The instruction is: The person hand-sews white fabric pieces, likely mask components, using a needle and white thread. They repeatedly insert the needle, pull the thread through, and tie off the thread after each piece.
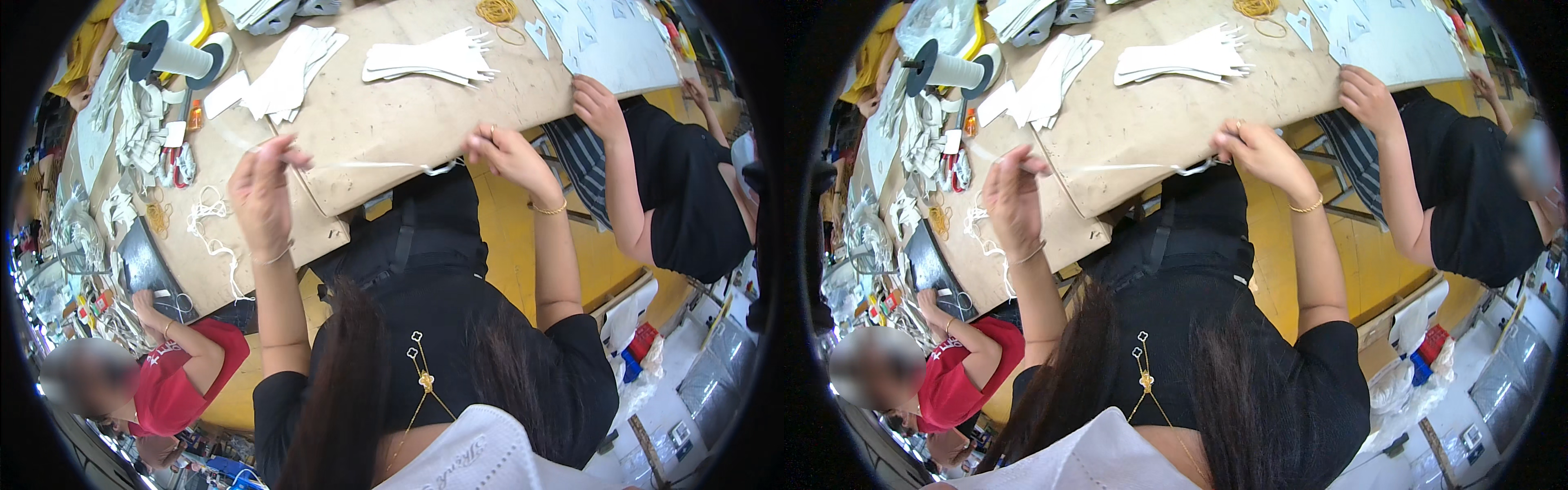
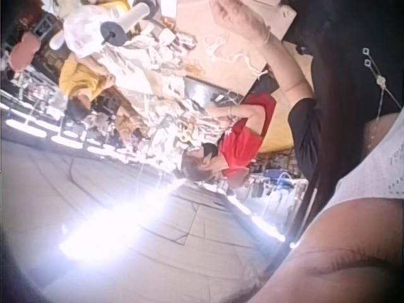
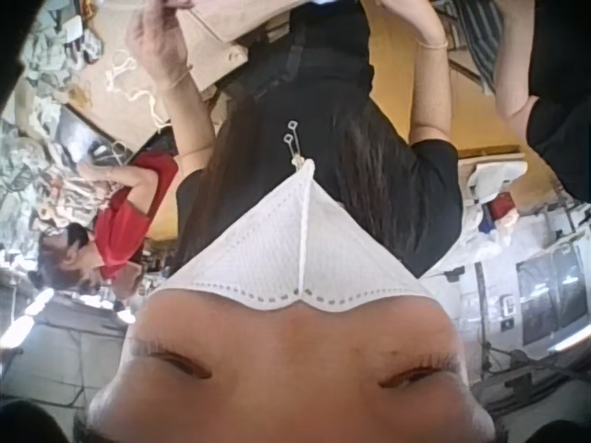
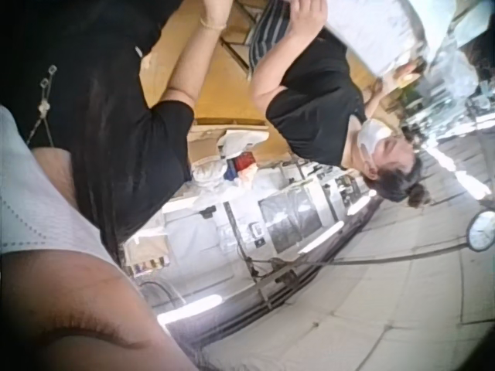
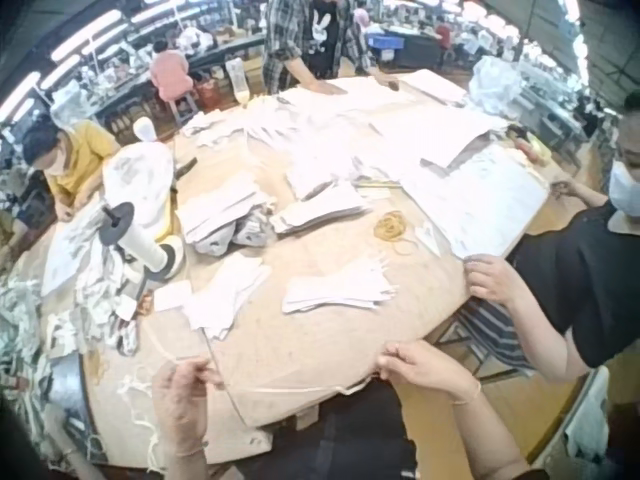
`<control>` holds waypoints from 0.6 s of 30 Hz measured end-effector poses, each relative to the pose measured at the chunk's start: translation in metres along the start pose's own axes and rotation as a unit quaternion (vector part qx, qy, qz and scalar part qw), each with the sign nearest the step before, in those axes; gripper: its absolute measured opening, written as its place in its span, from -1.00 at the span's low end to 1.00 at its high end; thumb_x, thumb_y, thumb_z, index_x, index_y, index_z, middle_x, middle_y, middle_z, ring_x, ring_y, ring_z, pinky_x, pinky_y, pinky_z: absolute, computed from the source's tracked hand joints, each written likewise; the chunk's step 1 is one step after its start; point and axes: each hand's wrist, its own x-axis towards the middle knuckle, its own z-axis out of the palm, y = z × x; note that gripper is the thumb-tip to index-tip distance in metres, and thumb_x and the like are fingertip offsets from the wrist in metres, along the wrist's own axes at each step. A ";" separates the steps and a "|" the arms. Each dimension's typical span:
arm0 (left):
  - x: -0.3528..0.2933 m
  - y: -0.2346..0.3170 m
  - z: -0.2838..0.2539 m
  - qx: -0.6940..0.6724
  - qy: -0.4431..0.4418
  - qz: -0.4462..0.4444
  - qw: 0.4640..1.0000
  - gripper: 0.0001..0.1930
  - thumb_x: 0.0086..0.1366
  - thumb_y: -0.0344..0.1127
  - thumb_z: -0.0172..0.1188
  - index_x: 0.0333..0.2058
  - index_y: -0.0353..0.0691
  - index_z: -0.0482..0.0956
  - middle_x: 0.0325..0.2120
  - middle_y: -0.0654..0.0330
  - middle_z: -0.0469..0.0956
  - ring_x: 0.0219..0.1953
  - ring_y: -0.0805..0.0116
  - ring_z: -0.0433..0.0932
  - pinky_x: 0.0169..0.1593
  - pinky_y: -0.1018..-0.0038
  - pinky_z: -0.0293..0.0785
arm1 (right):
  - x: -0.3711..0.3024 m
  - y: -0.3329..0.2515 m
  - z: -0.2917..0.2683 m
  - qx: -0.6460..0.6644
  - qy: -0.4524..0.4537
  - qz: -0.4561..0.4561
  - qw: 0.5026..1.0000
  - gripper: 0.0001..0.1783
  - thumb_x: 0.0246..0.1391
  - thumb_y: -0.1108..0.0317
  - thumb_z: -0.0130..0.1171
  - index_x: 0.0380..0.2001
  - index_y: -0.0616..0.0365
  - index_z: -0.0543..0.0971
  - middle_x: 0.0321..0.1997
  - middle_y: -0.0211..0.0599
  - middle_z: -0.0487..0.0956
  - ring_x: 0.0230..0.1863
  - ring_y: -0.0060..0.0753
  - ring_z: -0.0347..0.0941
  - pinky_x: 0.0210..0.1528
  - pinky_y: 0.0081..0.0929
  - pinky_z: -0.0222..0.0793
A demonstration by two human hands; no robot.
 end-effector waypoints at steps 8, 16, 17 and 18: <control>-0.042 -0.011 -0.069 -0.056 0.089 -0.029 0.994 -0.71 0.51 -0.25 0.05 -0.10 -0.38 0.62 -0.44 0.08 0.64 -0.36 0.30 0.59 -0.20 0.39 0.49 | -0.013 0.085 0.052 -0.130 0.069 -0.002 0.989 -0.76 0.16 0.25 0.21 -0.22 0.17 0.68 -0.27 0.01 0.67 -0.17 0.09 0.61 -0.11 -0.16 0.51; -0.056 -0.023 -0.068 -0.077 0.133 -0.046 0.987 -0.72 0.49 -0.24 0.08 -0.13 -0.39 0.61 -0.43 0.08 0.64 -0.38 0.31 0.59 -0.23 0.40 0.51 | -0.002 0.072 0.114 0.439 0.049 0.162 0.882 -0.80 0.30 0.25 0.20 -0.29 0.15 0.53 -0.53 -0.53 0.41 -0.72 -0.79 0.08 -0.71 -0.68 -0.06; -0.057 -0.023 -0.067 -0.073 0.125 -0.045 0.988 -0.72 0.49 -0.24 0.08 -0.14 -0.39 0.61 -0.43 0.08 0.64 -0.38 0.31 0.59 -0.23 0.40 0.51 | -0.003 0.069 0.119 0.449 0.050 0.157 0.878 -0.78 0.25 0.27 0.29 -0.34 0.11 0.47 -0.53 -0.54 0.39 -0.71 -0.77 0.12 -0.70 -0.67 -0.01; -0.057 -0.024 -0.066 -0.073 0.125 -0.045 0.988 -0.72 0.49 -0.24 0.08 -0.14 -0.40 0.60 -0.43 0.08 0.64 -0.37 0.31 0.59 -0.23 0.40 0.51 | -0.004 0.066 0.121 0.470 0.039 0.173 0.865 -0.73 0.22 0.25 0.34 -0.37 0.09 0.44 -0.53 -0.54 0.38 -0.71 -0.76 0.13 -0.70 -0.67 0.00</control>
